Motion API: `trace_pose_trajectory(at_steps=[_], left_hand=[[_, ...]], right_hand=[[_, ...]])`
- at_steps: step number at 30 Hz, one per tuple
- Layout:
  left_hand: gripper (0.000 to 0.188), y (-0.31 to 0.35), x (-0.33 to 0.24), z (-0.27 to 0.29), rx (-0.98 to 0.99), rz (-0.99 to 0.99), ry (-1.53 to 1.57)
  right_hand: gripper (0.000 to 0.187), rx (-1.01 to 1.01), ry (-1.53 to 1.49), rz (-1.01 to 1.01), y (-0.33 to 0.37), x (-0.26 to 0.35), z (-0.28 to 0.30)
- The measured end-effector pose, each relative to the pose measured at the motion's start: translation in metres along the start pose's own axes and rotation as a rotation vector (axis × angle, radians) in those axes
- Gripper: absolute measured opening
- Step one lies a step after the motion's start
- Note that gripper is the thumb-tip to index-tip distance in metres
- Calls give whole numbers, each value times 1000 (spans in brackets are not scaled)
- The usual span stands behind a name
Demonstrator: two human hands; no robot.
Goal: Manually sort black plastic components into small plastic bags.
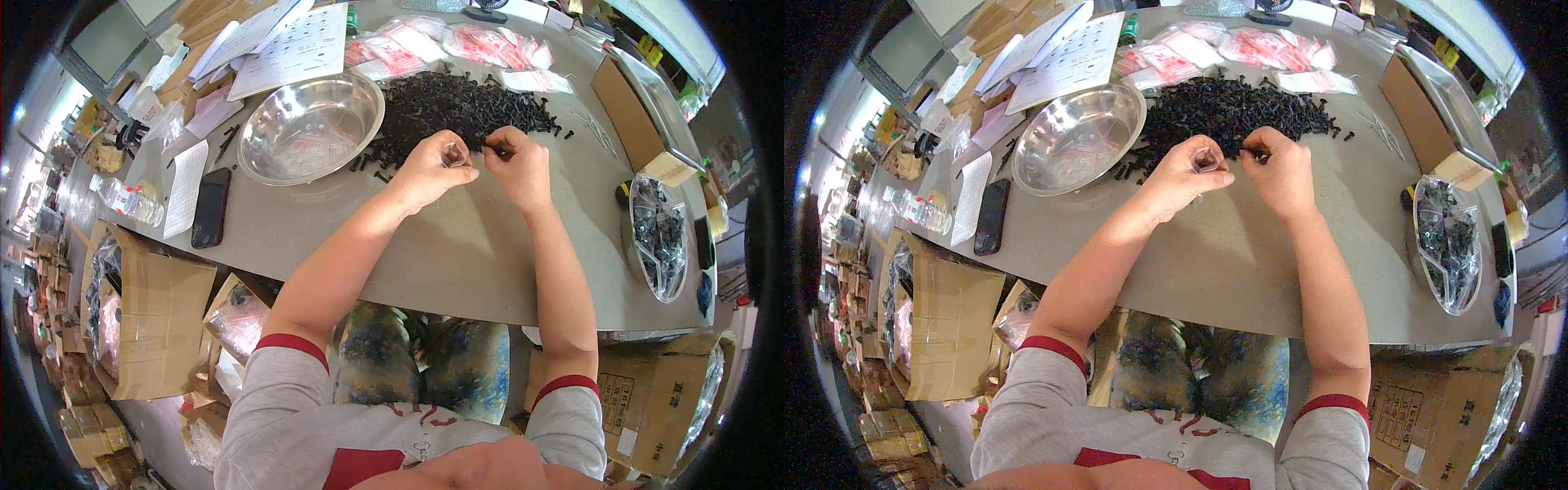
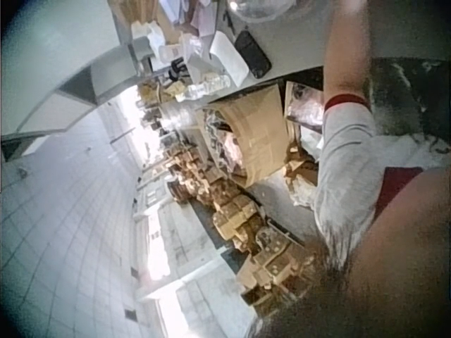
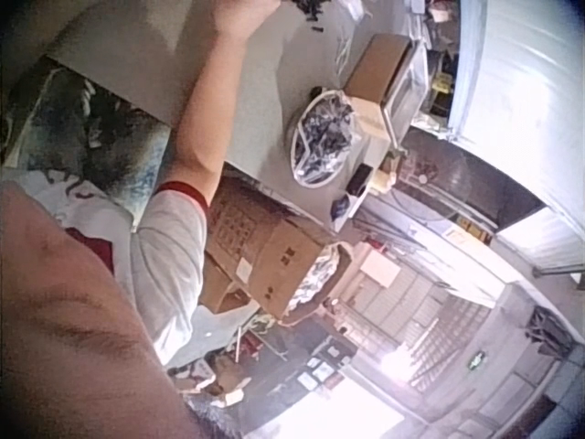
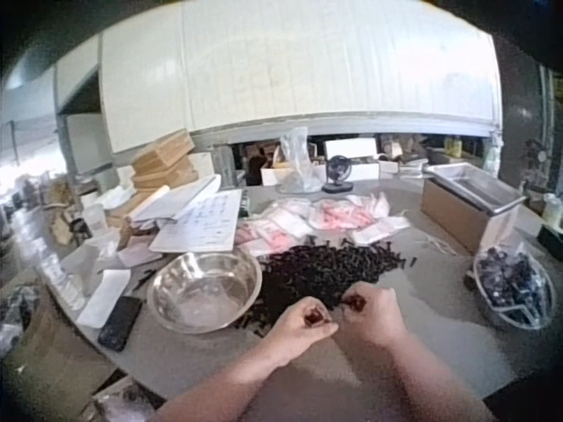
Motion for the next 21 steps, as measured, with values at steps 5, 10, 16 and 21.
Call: trace_pose_trajectory(at_steps=[5, 10, 16, 21], left_hand=[[21, 1, 2, -5, 28, 1, -69], [23, -1, 3, -4, 7, -9, -87], [20, 5, -4, -8, 37, 52, 115], [19, 3, -11, 23, -200, 64, 232]], right_hand=[[13, 55, -232, -81, 1, 10, -4], [12, 2, -322, -23, 2, 15, -2], [10, 22, -387, 216, 4, 40, -7], [14, 95, -279, -171, -1, -10, -15]])
Point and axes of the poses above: each hand's wrist, its own y-axis away from the middle knuckle, its own z-axis out of the back of the hand, x = y × z, the point moved 7 cm from there along -y, towards the middle knuckle, and after that the axes turned 1 degree about -x, right-handed, at the moved point
